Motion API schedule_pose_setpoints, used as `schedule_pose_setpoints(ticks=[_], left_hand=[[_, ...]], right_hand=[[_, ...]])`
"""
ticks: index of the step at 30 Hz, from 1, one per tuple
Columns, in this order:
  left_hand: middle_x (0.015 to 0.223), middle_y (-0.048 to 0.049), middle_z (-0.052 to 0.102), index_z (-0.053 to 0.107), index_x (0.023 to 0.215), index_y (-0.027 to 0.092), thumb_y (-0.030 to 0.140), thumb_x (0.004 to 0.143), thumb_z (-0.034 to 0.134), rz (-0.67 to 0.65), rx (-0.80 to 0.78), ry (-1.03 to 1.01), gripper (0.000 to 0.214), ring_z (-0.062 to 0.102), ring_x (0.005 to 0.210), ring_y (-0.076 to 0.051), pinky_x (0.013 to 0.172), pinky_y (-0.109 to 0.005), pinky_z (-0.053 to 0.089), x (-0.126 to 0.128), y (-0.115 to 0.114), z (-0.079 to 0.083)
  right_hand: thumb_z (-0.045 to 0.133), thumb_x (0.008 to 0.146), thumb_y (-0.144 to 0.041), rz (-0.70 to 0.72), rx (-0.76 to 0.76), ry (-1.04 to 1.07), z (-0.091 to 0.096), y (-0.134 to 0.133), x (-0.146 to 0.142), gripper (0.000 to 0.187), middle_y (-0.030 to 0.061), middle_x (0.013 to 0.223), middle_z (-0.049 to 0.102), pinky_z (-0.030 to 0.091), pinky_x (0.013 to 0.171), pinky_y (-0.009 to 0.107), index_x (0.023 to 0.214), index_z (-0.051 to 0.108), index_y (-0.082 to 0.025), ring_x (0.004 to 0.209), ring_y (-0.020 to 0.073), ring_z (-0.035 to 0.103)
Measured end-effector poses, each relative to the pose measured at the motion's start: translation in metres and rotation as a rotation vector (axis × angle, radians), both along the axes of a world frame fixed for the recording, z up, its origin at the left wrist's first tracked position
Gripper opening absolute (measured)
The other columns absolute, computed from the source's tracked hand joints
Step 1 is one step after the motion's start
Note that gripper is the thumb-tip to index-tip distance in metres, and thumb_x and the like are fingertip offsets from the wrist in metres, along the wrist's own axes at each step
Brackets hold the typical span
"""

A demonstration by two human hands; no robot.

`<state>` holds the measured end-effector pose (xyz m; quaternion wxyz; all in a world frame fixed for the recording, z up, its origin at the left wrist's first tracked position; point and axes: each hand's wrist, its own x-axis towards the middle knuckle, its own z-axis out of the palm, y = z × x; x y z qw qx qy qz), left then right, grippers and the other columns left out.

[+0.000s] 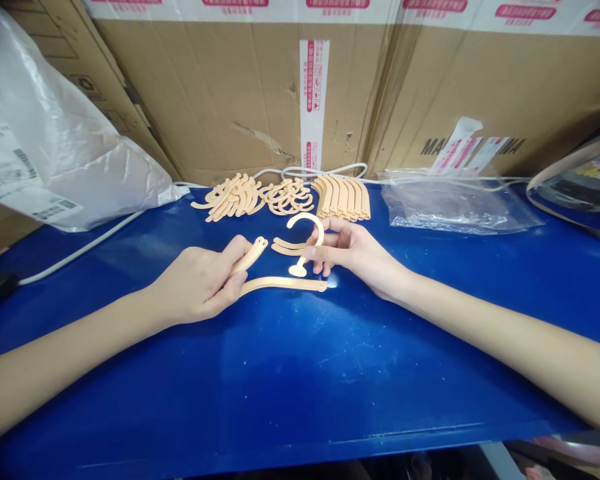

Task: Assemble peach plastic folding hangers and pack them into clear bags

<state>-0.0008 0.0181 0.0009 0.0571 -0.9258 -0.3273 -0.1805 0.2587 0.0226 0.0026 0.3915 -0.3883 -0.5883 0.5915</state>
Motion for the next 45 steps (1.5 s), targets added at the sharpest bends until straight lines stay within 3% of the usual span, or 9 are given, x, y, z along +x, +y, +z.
schedule_pose_setpoints(ticks=[4, 7, 13, 18, 24, 33, 39, 45], left_hand=[[0.058, 0.0051, 0.05, 0.049, 0.09, 0.018, 0.026, 0.099, 0.03, -0.009, -0.048, -0.019, 0.022, 0.046, 0.044, -0.012, 0.044, -0.024, 0.027, 0.0003, 0.0013, 0.0009], [0.076, 0.0007, 0.061, 0.055, 0.096, 0.016, 0.026, 0.103, 0.031, -0.052, -0.073, -0.054, 0.026, 0.057, 0.063, -0.013, 0.054, -0.024, 0.037, -0.0003, 0.0027, 0.0003], [0.093, -0.0042, 0.062, 0.056, 0.11, 0.014, 0.025, 0.105, 0.032, -0.142, -0.122, -0.095, 0.027, 0.056, 0.083, -0.016, 0.071, -0.027, 0.043, -0.0012, 0.0043, 0.0006], [0.095, -0.0055, 0.061, 0.055, 0.114, 0.016, 0.027, 0.106, 0.029, -0.167, -0.225, -0.063, 0.03, 0.052, 0.086, -0.018, 0.069, -0.029, 0.04, -0.0003, 0.0047, 0.0017], [0.095, -0.0086, 0.061, 0.058, 0.11, 0.012, 0.027, 0.107, 0.025, -0.195, -0.147, -0.012, 0.037, 0.049, 0.081, -0.02, 0.07, -0.033, 0.037, 0.0015, 0.0068, -0.0011], [0.105, -0.0108, 0.063, 0.051, 0.126, 0.011, 0.014, 0.103, 0.031, -0.223, -0.03, 0.045, 0.031, 0.055, 0.092, -0.022, 0.079, -0.033, 0.043, 0.0012, 0.0044, -0.0014], [0.107, -0.0117, 0.064, 0.05, 0.129, 0.01, 0.011, 0.102, 0.034, -0.225, 0.038, 0.061, 0.031, 0.057, 0.097, -0.023, 0.083, -0.033, 0.045, 0.0017, 0.0032, -0.0021], [0.107, -0.0131, 0.066, 0.052, 0.128, 0.009, 0.008, 0.1, 0.033, -0.222, 0.092, 0.09, 0.034, 0.058, 0.099, -0.024, 0.084, -0.035, 0.044, 0.0026, 0.0019, -0.0011]], right_hand=[[0.082, 0.076, -0.025, 0.005, 0.007, 0.006, -0.0008, 0.0016, 0.001, 0.028, -0.0018, 0.077, 0.07, 0.049, 0.053, 0.017, 0.087, 0.057, -0.017, 0.057, 0.0051, 0.059], [0.083, 0.074, -0.024, -0.001, 0.004, 0.034, -0.0008, 0.0039, 0.001, 0.032, -0.0034, 0.075, 0.069, 0.049, 0.052, 0.017, 0.083, 0.053, -0.017, 0.056, 0.0048, 0.059], [0.085, 0.072, -0.026, -0.069, -0.077, 0.073, 0.0014, 0.0046, 0.0011, 0.045, -0.0051, 0.068, 0.066, 0.048, 0.053, 0.018, 0.1, 0.05, -0.018, 0.054, 0.0058, 0.058], [0.084, 0.072, -0.026, -0.073, -0.094, 0.075, 0.0016, 0.0046, 0.0005, 0.057, -0.0042, 0.07, 0.067, 0.047, 0.053, 0.019, 0.114, 0.048, -0.018, 0.054, 0.0062, 0.057], [0.085, 0.071, -0.029, -0.055, -0.074, 0.073, 0.0018, 0.0048, -0.0017, 0.058, -0.0051, 0.069, 0.065, 0.044, 0.051, 0.02, 0.114, 0.048, -0.019, 0.054, 0.0064, 0.055], [0.085, 0.071, -0.029, -0.028, -0.076, 0.05, 0.003, 0.0044, -0.0017, 0.049, -0.0053, 0.069, 0.065, 0.043, 0.052, 0.019, 0.102, 0.049, -0.019, 0.053, 0.0056, 0.053], [0.081, 0.076, -0.028, 0.001, -0.046, 0.049, -0.0003, 0.0068, 0.0, 0.046, -0.0029, 0.078, 0.068, 0.043, 0.054, 0.021, 0.109, 0.051, -0.019, 0.054, 0.0051, 0.051], [0.082, 0.075, -0.027, 0.001, -0.026, 0.049, -0.0014, 0.0059, 0.0, 0.047, -0.0041, 0.073, 0.065, 0.043, 0.053, 0.022, 0.112, 0.054, -0.017, 0.055, 0.0061, 0.052]])
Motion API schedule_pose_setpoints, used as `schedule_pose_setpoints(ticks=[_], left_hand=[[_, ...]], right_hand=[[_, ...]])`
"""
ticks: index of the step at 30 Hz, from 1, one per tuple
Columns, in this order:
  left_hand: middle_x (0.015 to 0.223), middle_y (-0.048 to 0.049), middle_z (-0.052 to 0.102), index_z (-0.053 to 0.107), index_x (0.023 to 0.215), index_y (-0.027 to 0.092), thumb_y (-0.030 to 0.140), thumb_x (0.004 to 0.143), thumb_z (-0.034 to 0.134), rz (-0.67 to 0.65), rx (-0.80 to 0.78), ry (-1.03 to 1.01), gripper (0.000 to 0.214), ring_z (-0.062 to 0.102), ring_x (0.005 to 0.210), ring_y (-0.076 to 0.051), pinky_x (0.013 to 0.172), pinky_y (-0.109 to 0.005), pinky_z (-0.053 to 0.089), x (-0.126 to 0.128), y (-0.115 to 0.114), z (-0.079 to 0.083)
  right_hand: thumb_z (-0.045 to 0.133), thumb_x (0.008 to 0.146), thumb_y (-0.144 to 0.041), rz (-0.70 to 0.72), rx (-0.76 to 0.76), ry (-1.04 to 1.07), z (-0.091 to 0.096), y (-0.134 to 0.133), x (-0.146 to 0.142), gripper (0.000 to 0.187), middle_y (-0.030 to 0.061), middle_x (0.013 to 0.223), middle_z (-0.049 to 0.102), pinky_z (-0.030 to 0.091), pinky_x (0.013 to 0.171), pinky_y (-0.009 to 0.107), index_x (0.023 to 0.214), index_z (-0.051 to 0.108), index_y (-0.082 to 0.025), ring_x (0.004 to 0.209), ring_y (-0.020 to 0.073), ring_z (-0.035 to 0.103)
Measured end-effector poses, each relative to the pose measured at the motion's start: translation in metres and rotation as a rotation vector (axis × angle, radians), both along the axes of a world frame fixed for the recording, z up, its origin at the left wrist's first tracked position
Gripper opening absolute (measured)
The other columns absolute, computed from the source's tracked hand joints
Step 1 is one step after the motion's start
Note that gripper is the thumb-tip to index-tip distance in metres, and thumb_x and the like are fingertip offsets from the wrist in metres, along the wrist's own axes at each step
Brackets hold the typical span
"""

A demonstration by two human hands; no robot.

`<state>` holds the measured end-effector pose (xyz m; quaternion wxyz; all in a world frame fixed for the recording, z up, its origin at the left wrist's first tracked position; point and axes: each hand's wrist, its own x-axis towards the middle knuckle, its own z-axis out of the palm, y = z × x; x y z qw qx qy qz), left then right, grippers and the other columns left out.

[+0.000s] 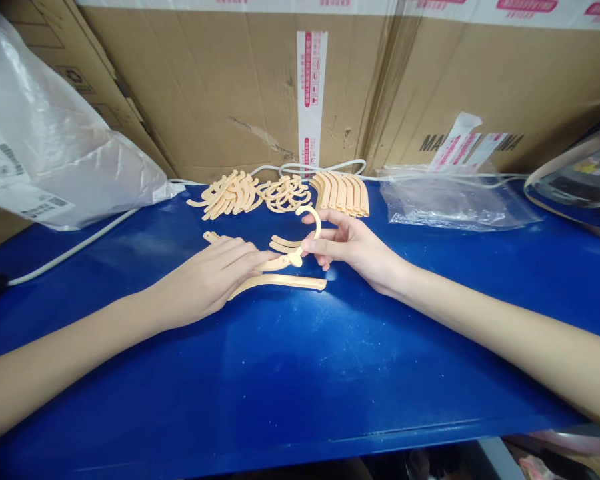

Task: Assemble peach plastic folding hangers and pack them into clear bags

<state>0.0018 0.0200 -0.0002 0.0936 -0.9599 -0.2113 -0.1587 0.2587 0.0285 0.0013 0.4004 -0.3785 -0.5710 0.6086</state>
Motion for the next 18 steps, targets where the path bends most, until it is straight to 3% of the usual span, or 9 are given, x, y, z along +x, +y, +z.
schedule_pose_setpoints(ticks=[12, 18], left_hand=[[0.099, -0.0109, 0.066, 0.048, 0.135, 0.007, 0.006, 0.1, 0.023, -0.01, 0.126, 0.024, 0.043, 0.055, 0.087, -0.022, 0.077, -0.033, 0.039, 0.002, 0.0, -0.005], [0.099, -0.0099, 0.065, 0.042, 0.141, 0.011, 0.01, 0.103, 0.024, 0.023, 0.052, -0.04, 0.043, 0.057, 0.097, -0.022, 0.084, -0.033, 0.041, 0.005, -0.005, -0.003]], right_hand=[[0.082, 0.074, -0.028, -0.031, 0.042, -0.064, -0.001, -0.001, -0.002, 0.051, -0.0014, 0.076, 0.067, 0.046, 0.05, 0.022, 0.114, 0.052, -0.017, 0.055, 0.0074, 0.053], [0.077, 0.077, -0.022, 0.115, 0.128, -0.115, -0.002, -0.012, -0.013, 0.036, 0.0, 0.089, 0.064, 0.052, 0.06, 0.024, 0.105, 0.055, -0.02, 0.074, 0.0115, 0.062]])
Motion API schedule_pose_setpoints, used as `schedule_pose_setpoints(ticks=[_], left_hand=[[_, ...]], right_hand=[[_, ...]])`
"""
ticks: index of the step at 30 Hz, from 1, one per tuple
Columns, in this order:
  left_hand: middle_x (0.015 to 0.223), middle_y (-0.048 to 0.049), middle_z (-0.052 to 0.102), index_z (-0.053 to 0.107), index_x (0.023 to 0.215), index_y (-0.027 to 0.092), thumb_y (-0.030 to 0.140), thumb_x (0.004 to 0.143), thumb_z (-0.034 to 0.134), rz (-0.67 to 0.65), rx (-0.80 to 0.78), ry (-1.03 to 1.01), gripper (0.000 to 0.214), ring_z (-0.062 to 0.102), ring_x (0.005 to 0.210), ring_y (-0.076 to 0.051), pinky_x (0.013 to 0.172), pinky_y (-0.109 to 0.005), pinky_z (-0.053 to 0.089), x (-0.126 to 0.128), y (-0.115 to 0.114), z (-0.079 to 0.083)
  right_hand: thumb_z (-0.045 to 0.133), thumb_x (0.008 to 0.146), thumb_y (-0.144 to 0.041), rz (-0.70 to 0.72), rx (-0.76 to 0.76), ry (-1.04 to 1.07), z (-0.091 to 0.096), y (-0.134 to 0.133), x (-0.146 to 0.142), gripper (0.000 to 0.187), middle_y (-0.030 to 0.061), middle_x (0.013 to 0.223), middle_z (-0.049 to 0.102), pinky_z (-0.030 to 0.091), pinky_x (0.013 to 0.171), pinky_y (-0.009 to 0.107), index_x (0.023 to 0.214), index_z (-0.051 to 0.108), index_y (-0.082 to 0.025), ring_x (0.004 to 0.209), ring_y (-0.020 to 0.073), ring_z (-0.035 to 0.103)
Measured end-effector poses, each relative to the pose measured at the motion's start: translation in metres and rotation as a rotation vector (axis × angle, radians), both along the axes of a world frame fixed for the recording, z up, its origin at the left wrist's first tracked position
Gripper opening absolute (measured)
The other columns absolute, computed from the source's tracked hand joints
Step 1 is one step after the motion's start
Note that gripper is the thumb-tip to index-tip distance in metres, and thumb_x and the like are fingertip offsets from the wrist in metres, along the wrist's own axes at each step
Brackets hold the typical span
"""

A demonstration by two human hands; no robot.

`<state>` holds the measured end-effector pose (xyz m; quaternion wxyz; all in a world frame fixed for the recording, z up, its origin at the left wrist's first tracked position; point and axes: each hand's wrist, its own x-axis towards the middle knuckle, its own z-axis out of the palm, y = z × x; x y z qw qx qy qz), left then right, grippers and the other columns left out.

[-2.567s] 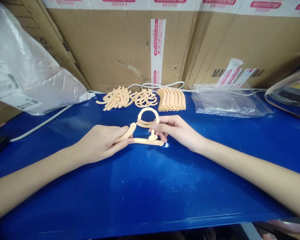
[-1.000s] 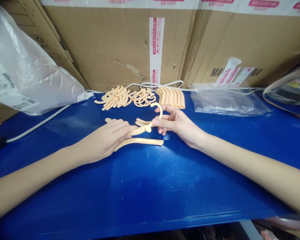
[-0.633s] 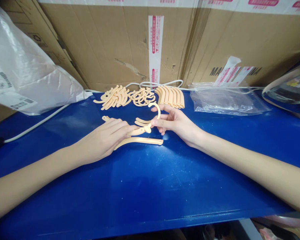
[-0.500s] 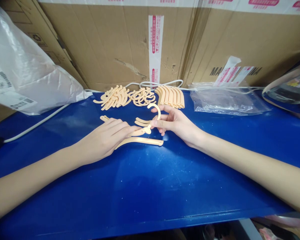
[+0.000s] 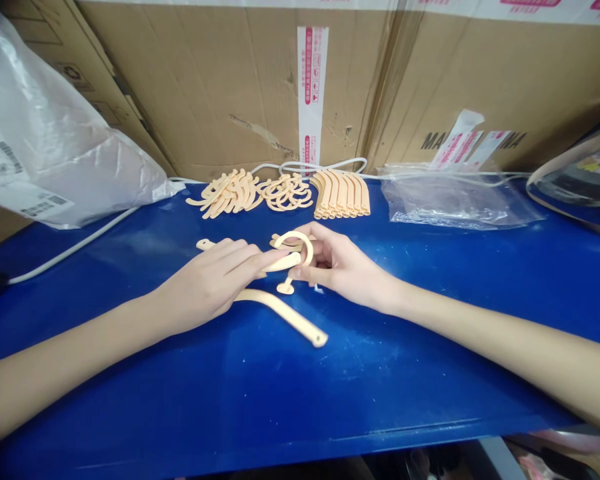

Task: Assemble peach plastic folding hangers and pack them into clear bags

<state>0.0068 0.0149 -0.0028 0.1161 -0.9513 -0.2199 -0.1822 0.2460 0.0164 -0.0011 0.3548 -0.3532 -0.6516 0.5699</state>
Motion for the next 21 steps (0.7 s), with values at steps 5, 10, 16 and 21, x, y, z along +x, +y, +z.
schedule_pose_setpoints(ticks=[5, 10, 16, 21], left_hand=[[0.102, -0.01, 0.065, 0.048, 0.135, 0.012, 0.019, 0.105, 0.031, 0.056, -0.094, -0.073, 0.035, 0.057, 0.09, -0.021, 0.077, -0.032, 0.042, -0.001, 0.0018, 0.0019], [0.103, -0.0077, 0.066, 0.053, 0.128, 0.014, 0.019, 0.105, 0.035, 0.047, -0.278, -0.155, 0.03, 0.057, 0.09, -0.019, 0.08, -0.031, 0.041, -0.0035, 0.0043, 0.0034], [0.109, -0.0065, 0.066, 0.052, 0.131, 0.018, 0.02, 0.105, 0.037, 0.017, -0.336, -0.191, 0.03, 0.058, 0.096, -0.019, 0.082, -0.03, 0.039, -0.0028, 0.004, 0.0016], [0.109, -0.0057, 0.066, 0.051, 0.13, 0.019, 0.019, 0.105, 0.036, 0.011, -0.33, -0.201, 0.029, 0.058, 0.094, -0.019, 0.08, -0.03, 0.038, -0.002, 0.0043, -0.0009]], right_hand=[[0.08, 0.077, -0.025, -0.078, -0.028, 0.068, -0.0004, -0.0014, 0.0014, 0.057, -0.0051, 0.079, 0.059, 0.048, 0.05, 0.023, 0.122, 0.045, -0.025, 0.058, 0.0089, 0.054], [0.077, 0.079, -0.027, -0.194, -0.119, 0.179, 0.002, 0.0009, 0.0056, 0.058, -0.0049, 0.078, 0.059, 0.045, 0.046, 0.021, 0.127, 0.046, -0.025, 0.056, 0.0075, 0.052], [0.081, 0.075, -0.024, -0.219, -0.199, 0.233, 0.0026, 0.0045, 0.0077, 0.06, -0.0057, 0.078, 0.061, 0.046, 0.047, 0.02, 0.124, 0.047, -0.024, 0.054, 0.006, 0.052], [0.081, 0.076, -0.026, -0.193, -0.199, 0.219, 0.0028, 0.0045, 0.0079, 0.059, -0.0067, 0.078, 0.061, 0.046, 0.049, 0.02, 0.123, 0.046, -0.024, 0.054, 0.0052, 0.052]])
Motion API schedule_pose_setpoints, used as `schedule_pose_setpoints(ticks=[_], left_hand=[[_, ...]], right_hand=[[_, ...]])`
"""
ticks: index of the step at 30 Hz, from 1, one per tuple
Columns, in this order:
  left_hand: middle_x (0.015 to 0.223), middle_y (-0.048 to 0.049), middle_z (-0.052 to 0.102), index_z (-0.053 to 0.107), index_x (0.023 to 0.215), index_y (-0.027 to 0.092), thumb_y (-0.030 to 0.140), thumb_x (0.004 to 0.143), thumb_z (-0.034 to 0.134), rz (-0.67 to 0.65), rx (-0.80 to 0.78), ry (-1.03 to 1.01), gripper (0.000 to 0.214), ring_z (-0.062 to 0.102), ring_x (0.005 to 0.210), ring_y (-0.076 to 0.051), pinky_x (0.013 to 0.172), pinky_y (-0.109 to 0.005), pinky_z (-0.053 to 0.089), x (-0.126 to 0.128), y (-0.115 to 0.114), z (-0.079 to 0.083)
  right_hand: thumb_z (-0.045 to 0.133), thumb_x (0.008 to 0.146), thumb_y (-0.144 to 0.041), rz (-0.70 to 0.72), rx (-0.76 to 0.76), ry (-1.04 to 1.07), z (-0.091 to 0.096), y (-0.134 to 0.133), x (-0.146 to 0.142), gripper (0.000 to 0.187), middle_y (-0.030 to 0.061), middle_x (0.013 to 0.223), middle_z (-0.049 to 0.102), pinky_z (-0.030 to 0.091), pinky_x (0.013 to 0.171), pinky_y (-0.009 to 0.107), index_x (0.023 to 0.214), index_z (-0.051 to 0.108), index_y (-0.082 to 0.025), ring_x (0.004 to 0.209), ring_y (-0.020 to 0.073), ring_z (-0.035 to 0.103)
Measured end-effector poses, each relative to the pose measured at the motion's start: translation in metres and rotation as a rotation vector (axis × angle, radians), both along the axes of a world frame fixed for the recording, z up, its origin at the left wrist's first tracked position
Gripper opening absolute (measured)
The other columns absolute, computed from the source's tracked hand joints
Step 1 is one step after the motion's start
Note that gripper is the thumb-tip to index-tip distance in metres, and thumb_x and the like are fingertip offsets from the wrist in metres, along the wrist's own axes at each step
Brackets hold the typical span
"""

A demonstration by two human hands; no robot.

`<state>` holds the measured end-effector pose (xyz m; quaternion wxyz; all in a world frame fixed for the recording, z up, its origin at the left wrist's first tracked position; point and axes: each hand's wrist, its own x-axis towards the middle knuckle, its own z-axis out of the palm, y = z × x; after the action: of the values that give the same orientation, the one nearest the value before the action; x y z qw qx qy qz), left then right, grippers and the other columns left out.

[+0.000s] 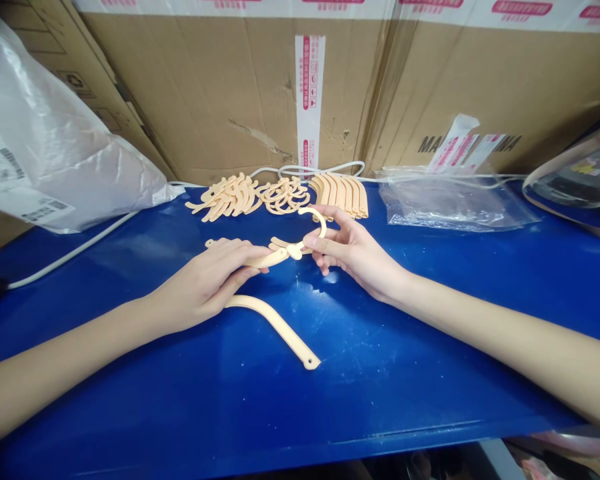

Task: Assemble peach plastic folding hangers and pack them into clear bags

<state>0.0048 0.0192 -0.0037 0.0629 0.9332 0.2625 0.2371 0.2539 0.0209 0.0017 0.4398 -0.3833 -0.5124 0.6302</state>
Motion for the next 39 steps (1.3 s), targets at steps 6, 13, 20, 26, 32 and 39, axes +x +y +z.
schedule_pose_setpoints(ticks=[6, 13, 20, 26, 32, 39], left_hand=[[0.107, -0.0053, 0.066, 0.05, 0.131, 0.019, 0.018, 0.104, 0.036, 0.001, 0.054, 0.021, 0.03, 0.056, 0.087, -0.019, 0.076, -0.03, 0.038, -0.0008, 0.0004, -0.0025], [0.109, -0.0064, 0.065, 0.05, 0.127, 0.016, 0.011, 0.101, 0.04, -0.042, 0.16, 0.051, 0.028, 0.054, 0.088, -0.019, 0.08, -0.031, 0.039, -0.0013, 0.0007, -0.0029], [0.108, -0.0057, 0.064, 0.046, 0.132, 0.013, 0.004, 0.098, 0.04, -0.089, 0.251, 0.124, 0.036, 0.053, 0.093, -0.02, 0.086, -0.032, 0.036, -0.0029, 0.0025, -0.0046], [0.101, -0.0052, 0.063, 0.045, 0.135, 0.013, 0.003, 0.096, 0.038, -0.07, 0.276, 0.169, 0.04, 0.051, 0.089, -0.021, 0.082, -0.032, 0.035, -0.0016, 0.0013, -0.0033], [0.101, -0.0063, 0.063, 0.047, 0.133, 0.011, 0.002, 0.094, 0.038, -0.026, 0.331, 0.204, 0.042, 0.051, 0.089, -0.022, 0.08, -0.033, 0.035, -0.0008, -0.0004, -0.003], [0.095, -0.0078, 0.064, 0.051, 0.13, 0.008, 0.003, 0.094, 0.034, 0.015, 0.449, 0.227, 0.041, 0.053, 0.083, -0.023, 0.073, -0.034, 0.036, 0.0021, -0.0016, -0.0015]], right_hand=[[0.081, 0.076, -0.025, 0.026, 0.023, 0.001, -0.0018, 0.0013, 0.0004, 0.06, -0.0056, 0.078, 0.062, 0.046, 0.048, 0.018, 0.123, 0.044, -0.022, 0.055, 0.0053, 0.053], [0.08, 0.078, -0.024, 0.06, 0.087, -0.029, -0.004, 0.0011, -0.0004, 0.054, -0.0065, 0.071, 0.061, 0.047, 0.047, 0.017, 0.12, 0.045, -0.021, 0.053, 0.0054, 0.051], [0.079, 0.078, -0.023, 0.06, 0.137, -0.066, -0.004, -0.001, -0.0014, 0.054, -0.0071, 0.07, 0.06, 0.047, 0.041, 0.017, 0.12, 0.045, -0.02, 0.05, 0.0057, 0.05], [0.08, 0.077, -0.022, 0.032, 0.135, -0.075, -0.0032, -0.0017, -0.0009, 0.055, -0.0072, 0.068, 0.058, 0.047, 0.037, 0.016, 0.121, 0.046, -0.019, 0.049, 0.0056, 0.049], [0.079, 0.077, -0.021, 0.005, 0.151, -0.08, -0.0028, -0.0018, -0.0023, 0.053, -0.0082, 0.067, 0.056, 0.046, 0.036, 0.016, 0.119, 0.047, -0.018, 0.048, 0.0056, 0.048], [0.079, 0.075, -0.019, -0.033, 0.179, -0.105, -0.0035, -0.0002, -0.0025, 0.053, -0.0072, 0.068, 0.056, 0.044, 0.037, 0.017, 0.118, 0.048, -0.017, 0.048, 0.0056, 0.047]])
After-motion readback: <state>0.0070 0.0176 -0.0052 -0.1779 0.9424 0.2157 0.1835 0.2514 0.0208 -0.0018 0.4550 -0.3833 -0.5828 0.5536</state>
